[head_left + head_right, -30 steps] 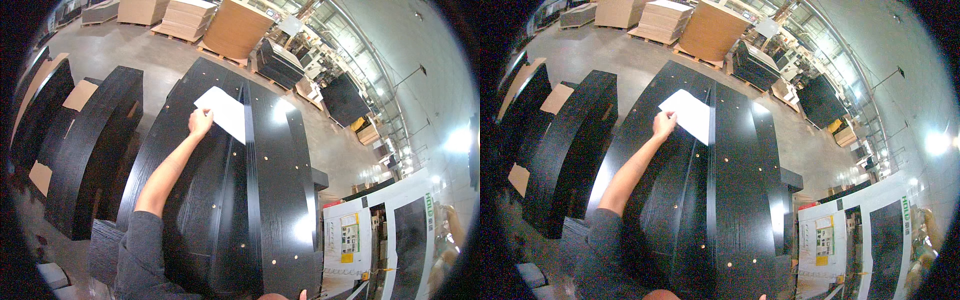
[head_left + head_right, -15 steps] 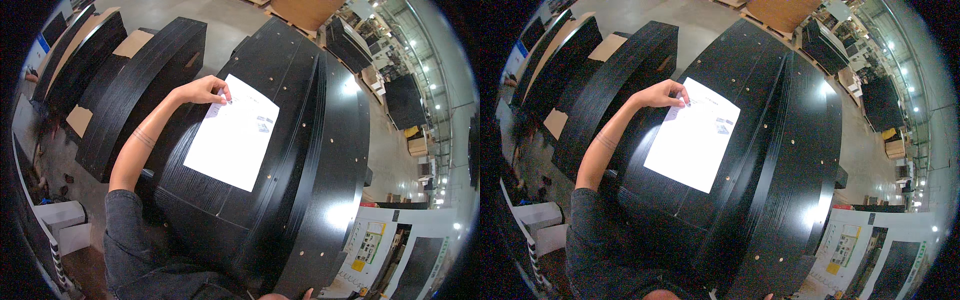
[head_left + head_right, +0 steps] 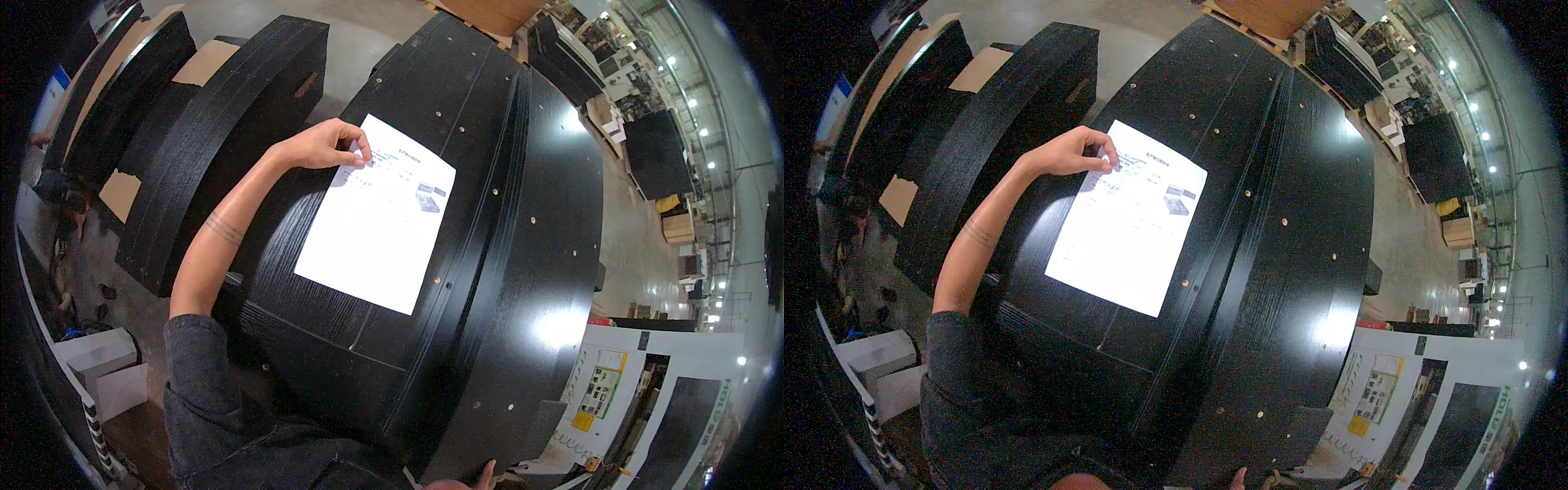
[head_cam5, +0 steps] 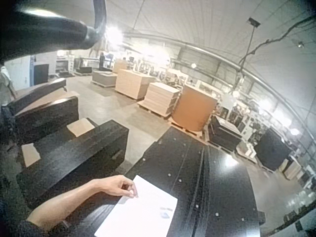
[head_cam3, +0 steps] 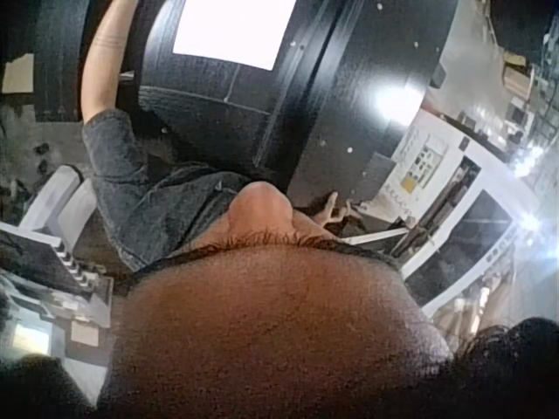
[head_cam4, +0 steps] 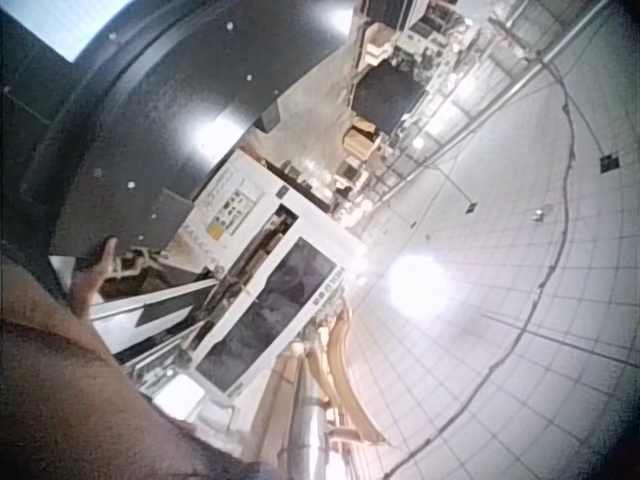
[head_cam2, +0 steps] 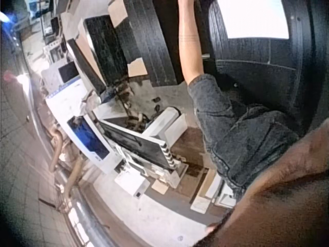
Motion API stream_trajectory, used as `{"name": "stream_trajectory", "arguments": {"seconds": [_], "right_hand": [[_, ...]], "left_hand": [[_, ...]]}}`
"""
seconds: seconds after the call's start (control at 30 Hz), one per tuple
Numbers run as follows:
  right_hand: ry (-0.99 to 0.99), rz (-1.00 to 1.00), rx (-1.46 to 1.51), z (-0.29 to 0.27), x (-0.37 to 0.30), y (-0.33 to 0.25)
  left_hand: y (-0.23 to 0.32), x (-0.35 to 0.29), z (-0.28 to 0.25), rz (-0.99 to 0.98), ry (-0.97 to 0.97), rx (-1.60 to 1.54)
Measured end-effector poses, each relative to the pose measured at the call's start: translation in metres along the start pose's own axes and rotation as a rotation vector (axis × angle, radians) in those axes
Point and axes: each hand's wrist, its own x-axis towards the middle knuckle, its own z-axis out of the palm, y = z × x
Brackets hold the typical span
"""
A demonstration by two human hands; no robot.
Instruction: The person removes a black panel from a CNC machine, places it on a stack, picks up a paper document, and returns to the machine to handle another panel. The person repeats this process, moving panels between the machine and the stack.
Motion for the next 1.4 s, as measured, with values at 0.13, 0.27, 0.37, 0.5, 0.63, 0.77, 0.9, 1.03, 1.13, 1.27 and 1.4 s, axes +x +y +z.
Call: {"name": "stream_trajectory", "arguments": {"seconds": [0.13,0.27,0.37,0.5,0.63,0.77,0.9,1.03,1.13,1.27,1.4], "right_hand": [[0.005,-0.005,0.000,0.004,-0.001,0.004],[0.009,-0.007,0.014,0.004,0.001,0.011],[0.015,-0.011,0.015,0.006,0.001,0.012],[0.033,-0.014,0.019,0.006,0.001,0.013],[0.052,-0.028,0.029,0.006,0.000,0.014],[0.067,-0.037,0.043,0.009,-0.003,0.015],[0.078,-0.042,0.055,0.011,-0.007,0.013],[0.083,-0.048,0.063,-0.004,0.005,0.023],[0.086,-0.050,0.074,-0.012,0.011,0.028],[-0.320,0.438,0.259,-0.098,0.119,0.090],[-0.183,0.304,0.061,-0.074,0.096,0.078]], "left_hand": [[-0.005,-0.001,0.001,0.009,-0.002,-0.033],[-0.004,-0.002,0.003,0.020,0.016,-0.026],[-0.005,-0.004,0.003,0.015,0.027,-0.002],[-0.003,-0.003,0.004,0.006,0.037,0.040],[0.005,-0.006,0.003,-0.043,0.051,0.070],[0.000,-0.005,0.004,0.008,0.053,0.061],[0.002,-0.005,0.005,-0.013,0.048,0.063],[0.003,-0.007,0.005,-0.008,0.050,0.054],[0.002,-0.007,0.005,0.007,0.051,0.062],[0.004,-0.008,0.004,-0.025,0.048,0.068],[0.005,-0.007,0.007,0.009,0.055,0.099]]}}
